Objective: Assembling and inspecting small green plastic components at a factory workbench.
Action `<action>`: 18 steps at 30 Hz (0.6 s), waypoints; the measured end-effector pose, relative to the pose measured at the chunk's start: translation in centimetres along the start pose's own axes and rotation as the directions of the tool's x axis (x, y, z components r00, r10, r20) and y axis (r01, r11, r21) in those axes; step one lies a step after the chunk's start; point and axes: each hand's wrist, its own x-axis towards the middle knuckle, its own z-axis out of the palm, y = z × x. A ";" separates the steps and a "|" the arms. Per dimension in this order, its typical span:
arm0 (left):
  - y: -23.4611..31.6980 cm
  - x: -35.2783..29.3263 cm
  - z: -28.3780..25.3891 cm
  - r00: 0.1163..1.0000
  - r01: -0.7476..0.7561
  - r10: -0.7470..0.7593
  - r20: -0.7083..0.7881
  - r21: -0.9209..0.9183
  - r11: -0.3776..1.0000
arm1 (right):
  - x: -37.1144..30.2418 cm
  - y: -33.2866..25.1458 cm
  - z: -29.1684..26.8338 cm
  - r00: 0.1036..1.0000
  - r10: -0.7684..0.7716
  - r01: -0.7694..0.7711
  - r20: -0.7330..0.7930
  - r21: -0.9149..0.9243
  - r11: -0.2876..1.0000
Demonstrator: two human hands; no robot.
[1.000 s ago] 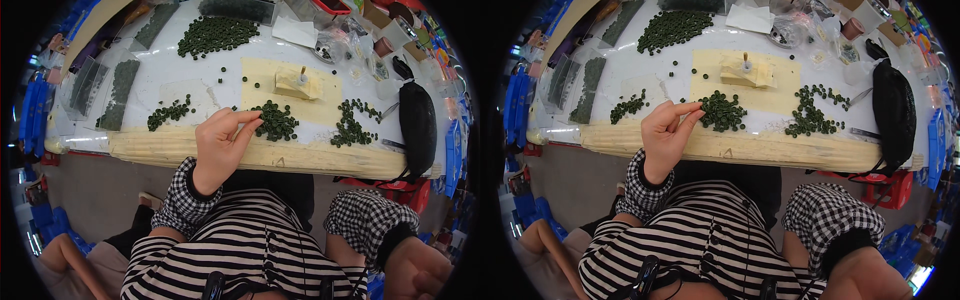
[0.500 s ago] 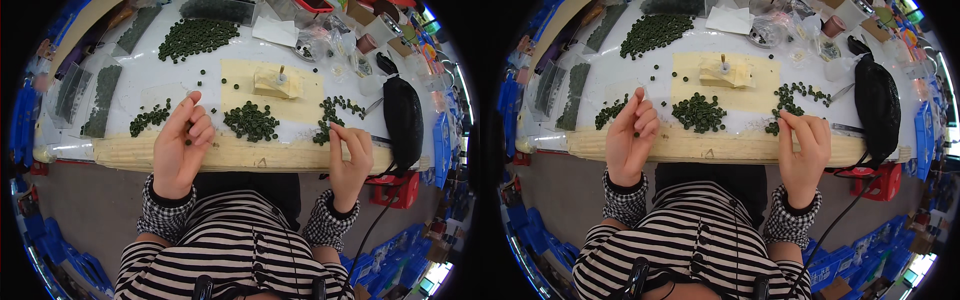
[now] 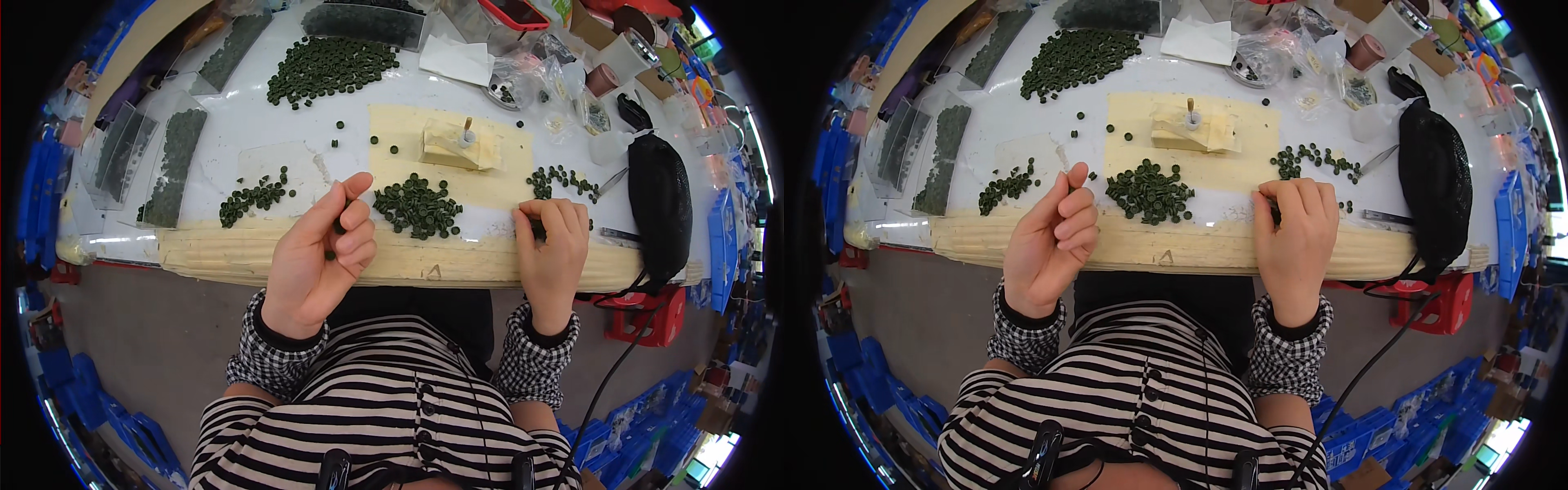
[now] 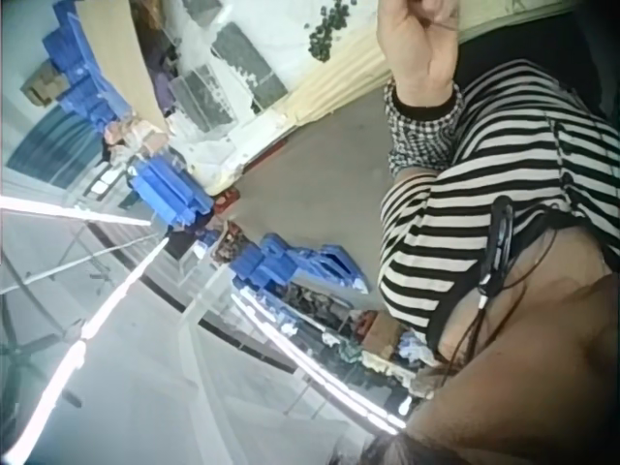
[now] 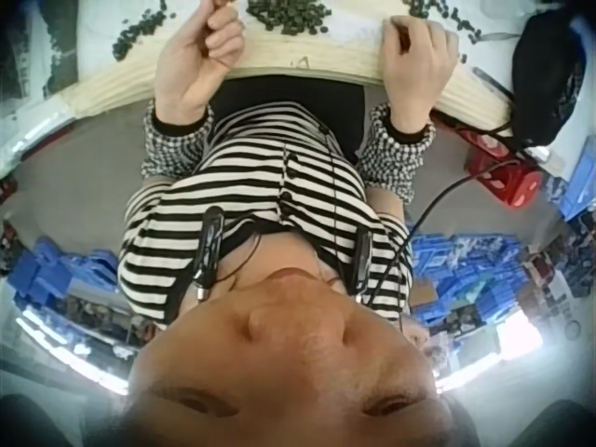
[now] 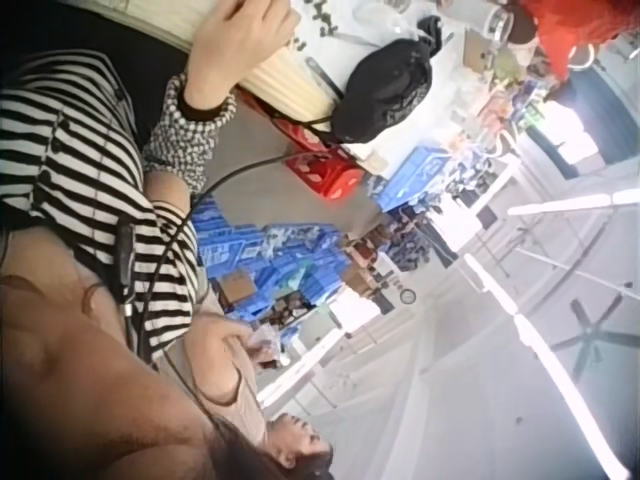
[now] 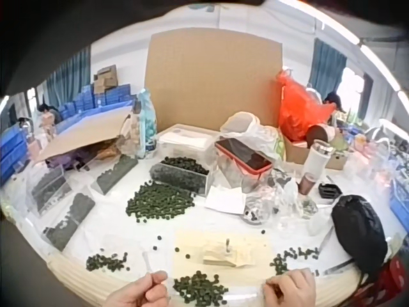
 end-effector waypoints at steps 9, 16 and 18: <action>-1.7 -0.1 0.2 0.986 0.129 -0.140 0.091 0.122 0.984 | -1.0 -1.3 -0.2 0.993 0.080 -0.057 -0.089 0.236 0.970; -2.6 0.2 0.3 0.974 0.177 -0.196 0.115 0.156 0.972 | -1.7 -1.9 -0.1 0.980 0.105 -0.040 -0.171 0.349 0.936; -3.0 0.1 1.3 0.985 0.172 -0.175 -0.006 0.227 0.959 | -2.0 -2.0 -0.1 0.978 0.120 -0.049 -0.170 0.370 0.928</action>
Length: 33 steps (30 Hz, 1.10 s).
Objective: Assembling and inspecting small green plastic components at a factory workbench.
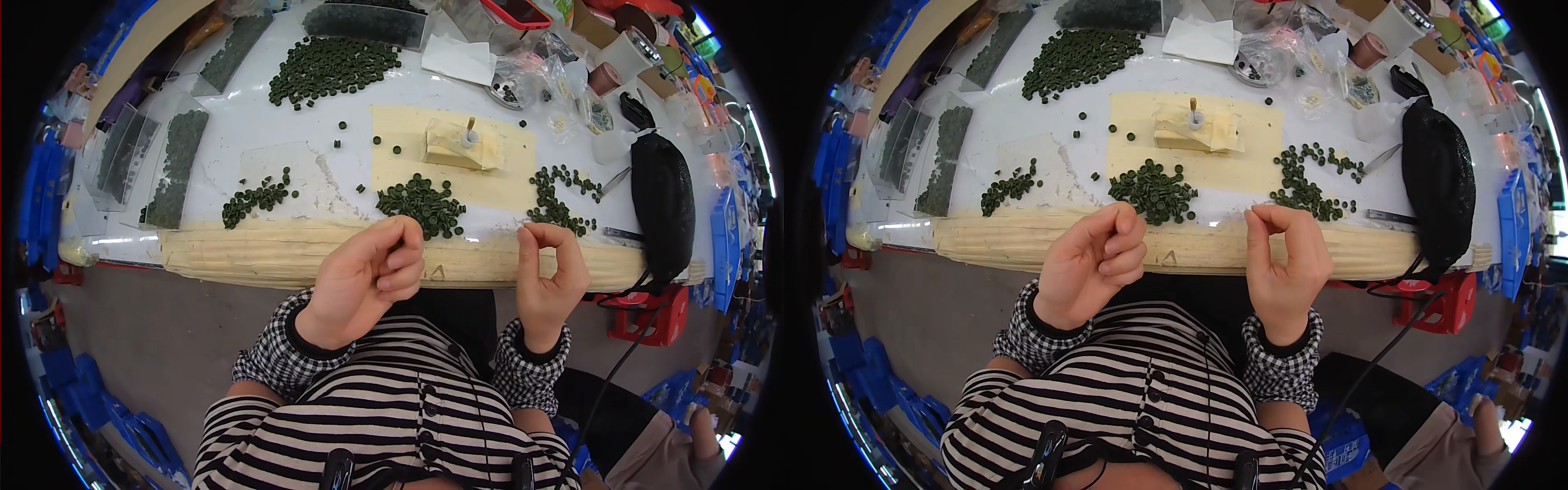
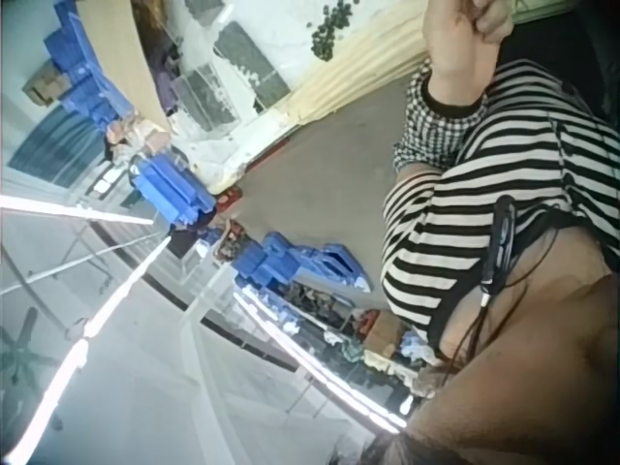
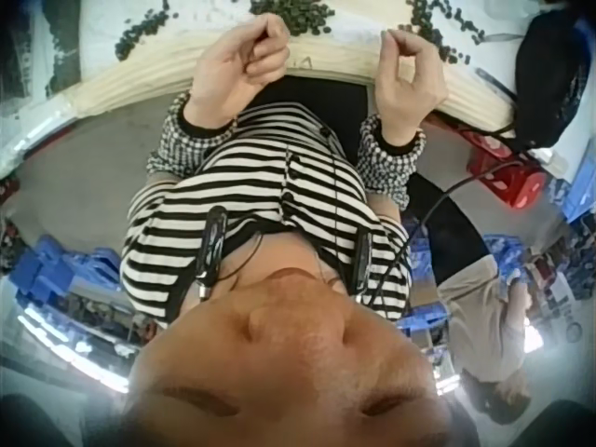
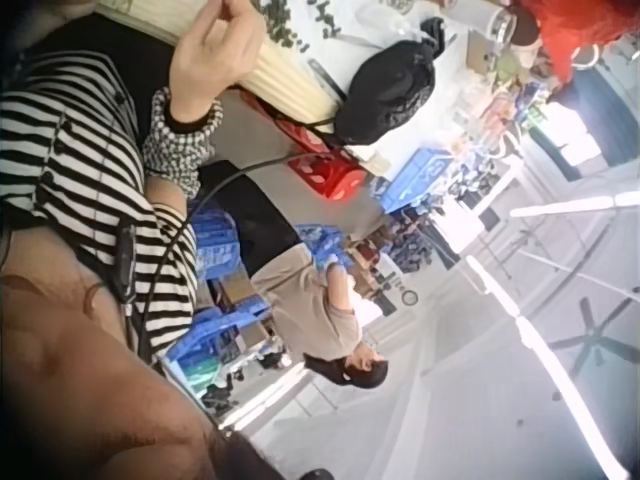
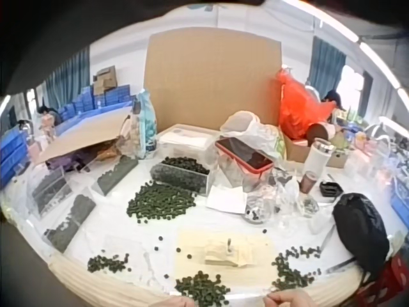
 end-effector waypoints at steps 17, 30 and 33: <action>-1.4 0.0 -0.4 0.999 -0.020 0.017 0.038 0.077 0.997 | -0.7 -1.4 -0.1 1.000 -0.017 0.014 0.013 0.168 0.986; -1.5 0.1 -0.4 0.999 -0.012 0.008 0.050 0.081 0.997 | -1.7 -3.2 0.4 0.982 0.058 -0.138 0.178 0.481 0.866; -1.5 0.1 0.1 0.999 -0.028 0.026 0.018 0.099 0.995 | -1.5 -3.1 0.6 0.985 0.021 -0.101 0.171 0.478 0.873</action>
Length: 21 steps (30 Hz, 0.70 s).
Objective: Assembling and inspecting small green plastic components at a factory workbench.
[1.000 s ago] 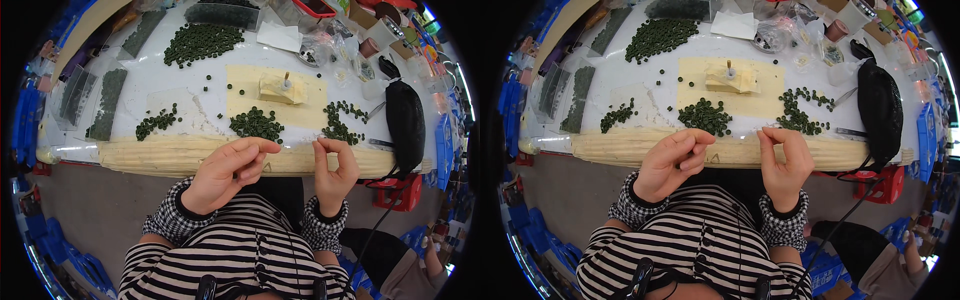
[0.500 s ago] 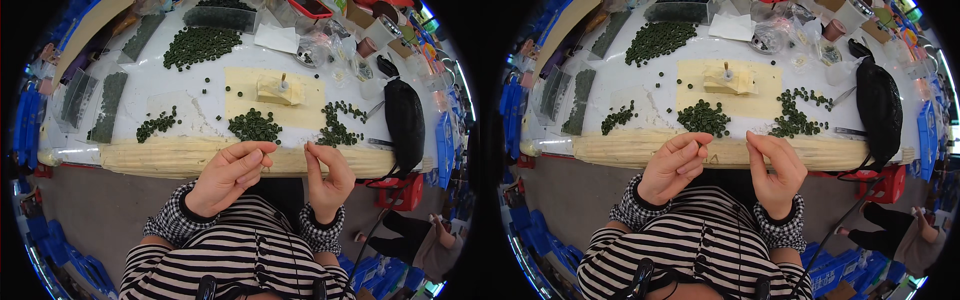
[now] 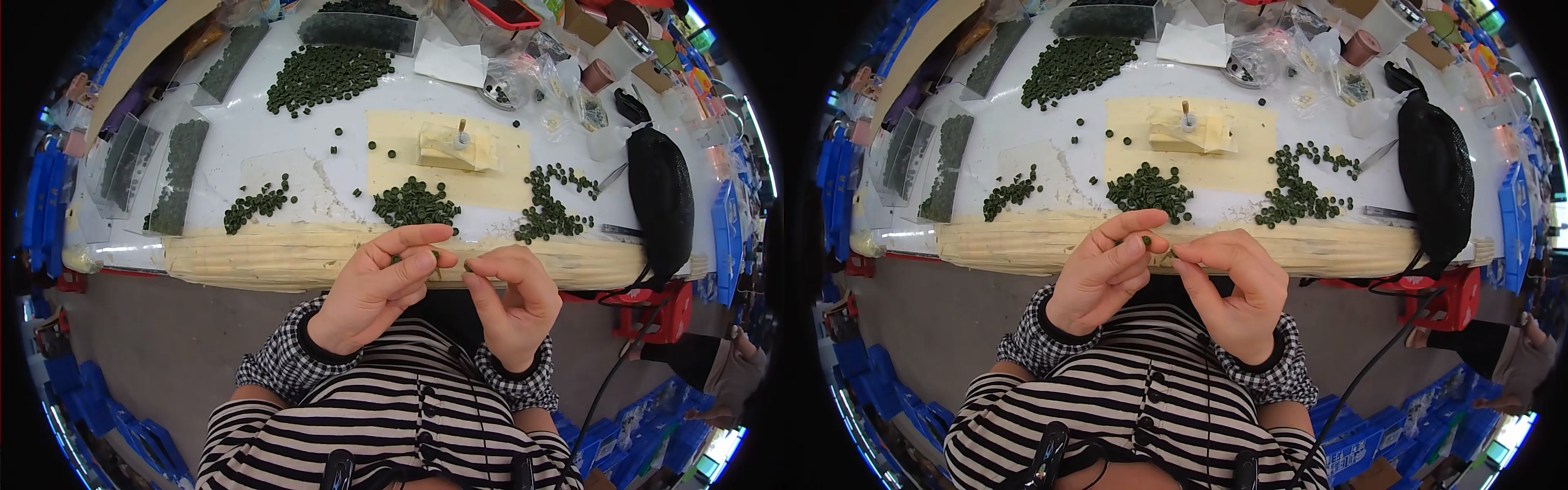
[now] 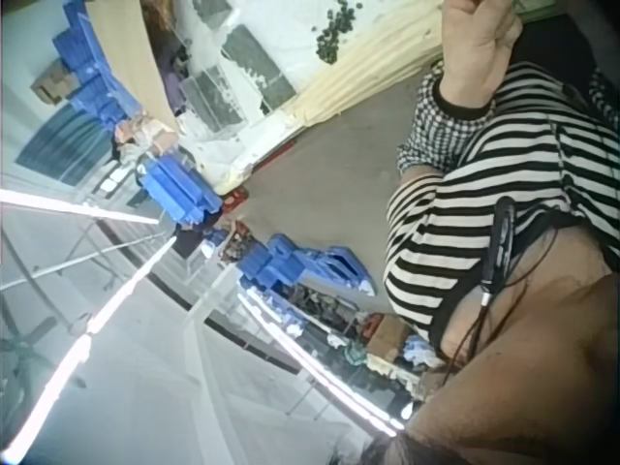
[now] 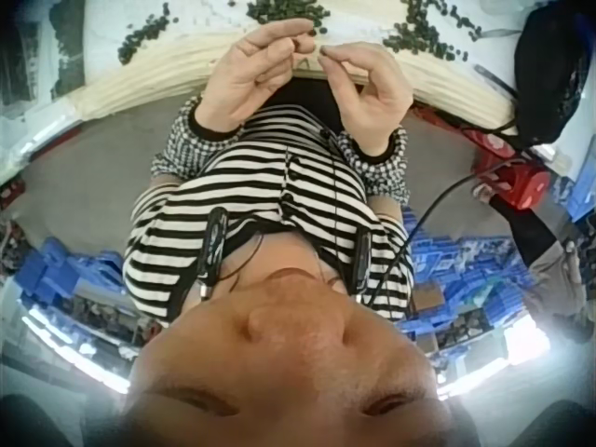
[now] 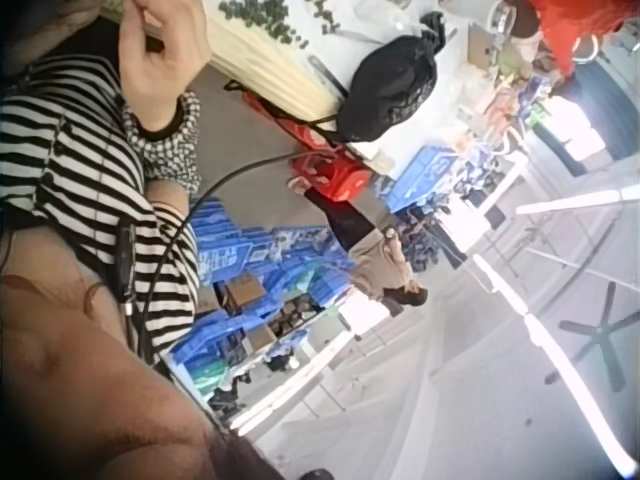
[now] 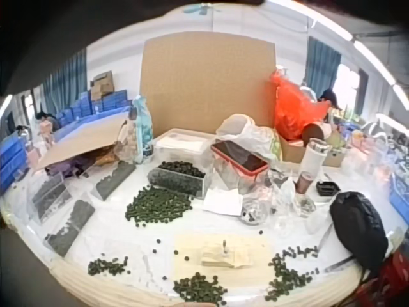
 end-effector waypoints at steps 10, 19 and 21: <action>-0.5 0.0 -0.7 0.998 -0.027 0.026 0.056 0.014 1.000 | 0.0 0.1 0.4 1.000 0.023 -0.022 -0.018 0.022 1.000; -0.5 0.0 -0.2 0.998 -0.059 0.059 0.009 0.096 0.994 | 0.1 0.1 0.8 1.000 0.024 -0.024 -0.002 0.028 0.999; -0.4 0.1 -0.6 0.999 -0.034 0.031 0.044 0.076 0.997 | 0.1 0.1 0.9 1.000 0.017 -0.016 -0.008 0.027 1.000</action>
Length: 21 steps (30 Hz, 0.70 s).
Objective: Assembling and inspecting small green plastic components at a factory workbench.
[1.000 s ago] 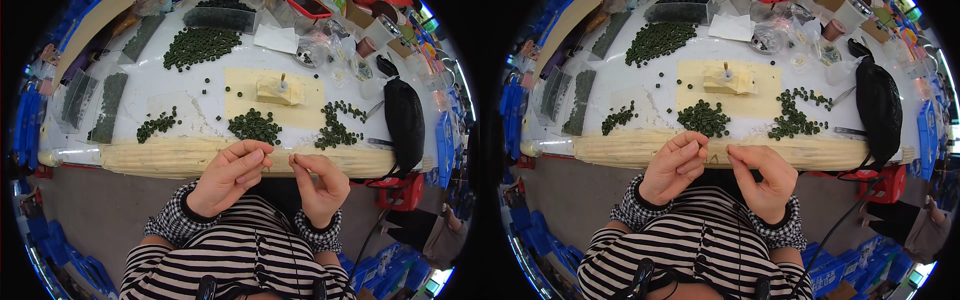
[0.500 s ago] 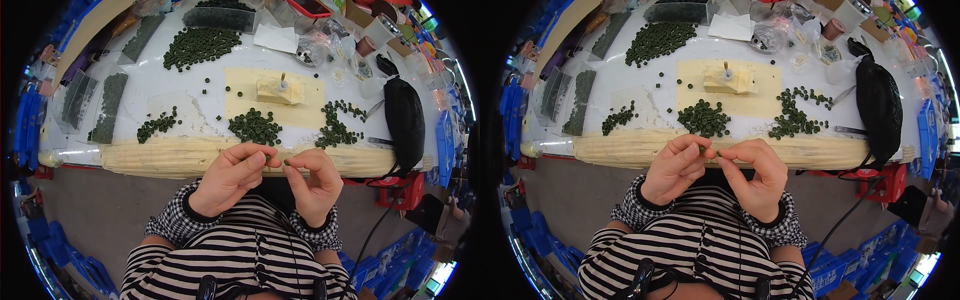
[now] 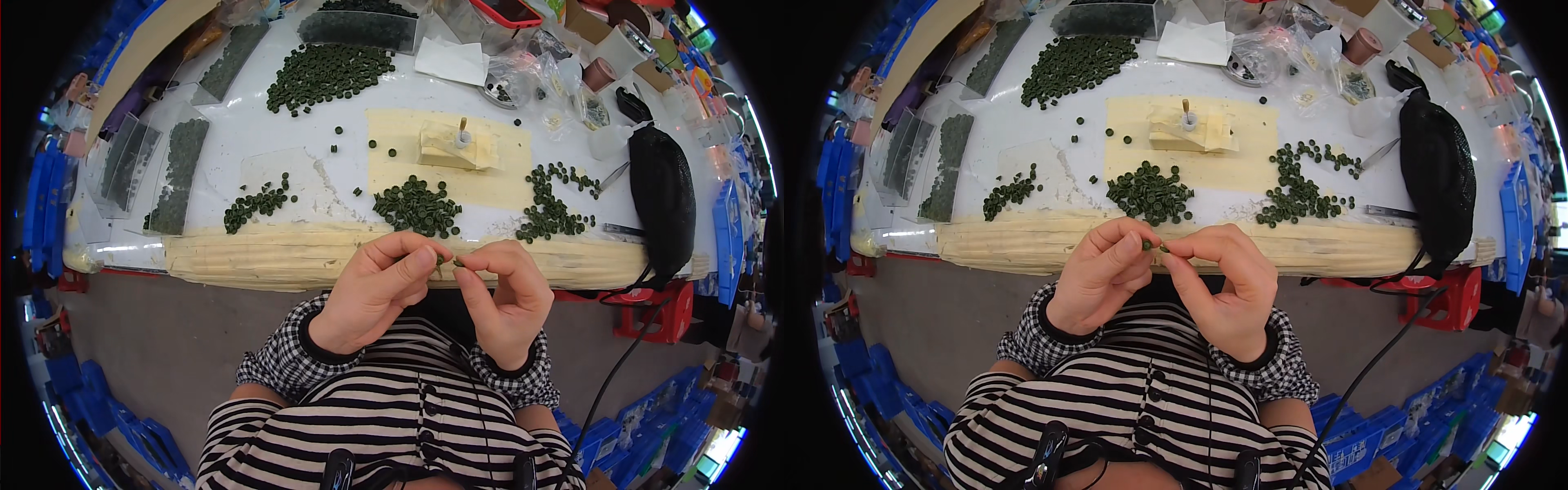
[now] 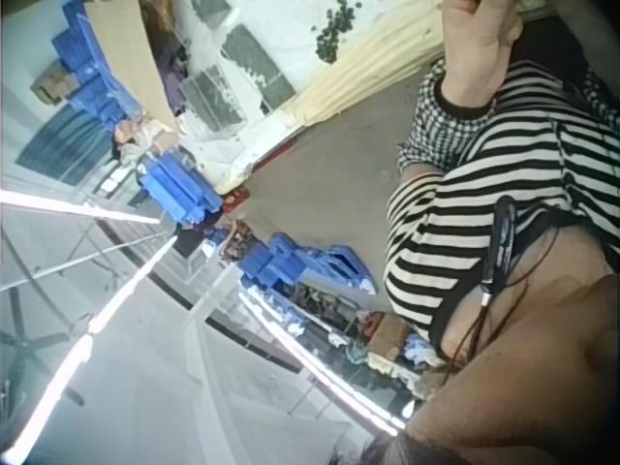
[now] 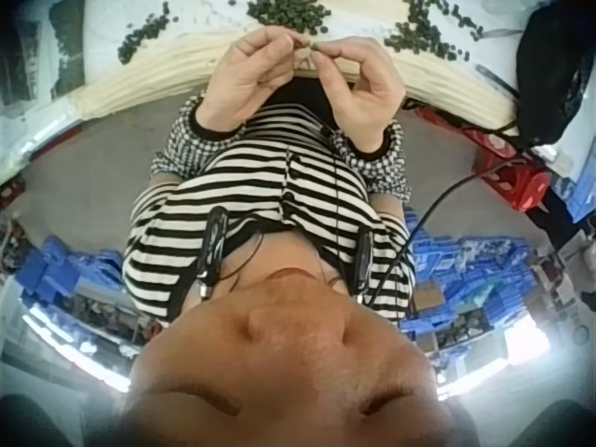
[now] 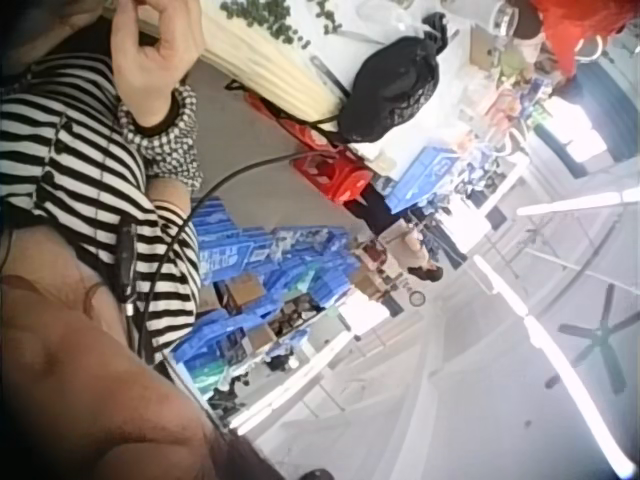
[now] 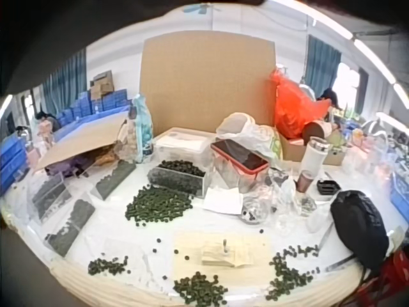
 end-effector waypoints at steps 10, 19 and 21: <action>-0.6 0.0 0.7 0.986 -0.073 0.104 -0.129 0.229 0.971 | 0.4 0.0 0.7 0.988 -0.128 0.147 0.087 -0.266 0.953; -0.3 -0.2 0.8 0.984 -0.121 0.159 -0.082 0.353 0.928 | 0.3 0.2 0.6 0.991 0.088 -0.093 0.100 0.045 0.995; -0.3 -0.1 0.9 0.984 -0.117 0.157 -0.088 0.343 0.932 | 0.2 0.3 0.4 0.992 0.099 -0.108 0.082 0.100 0.989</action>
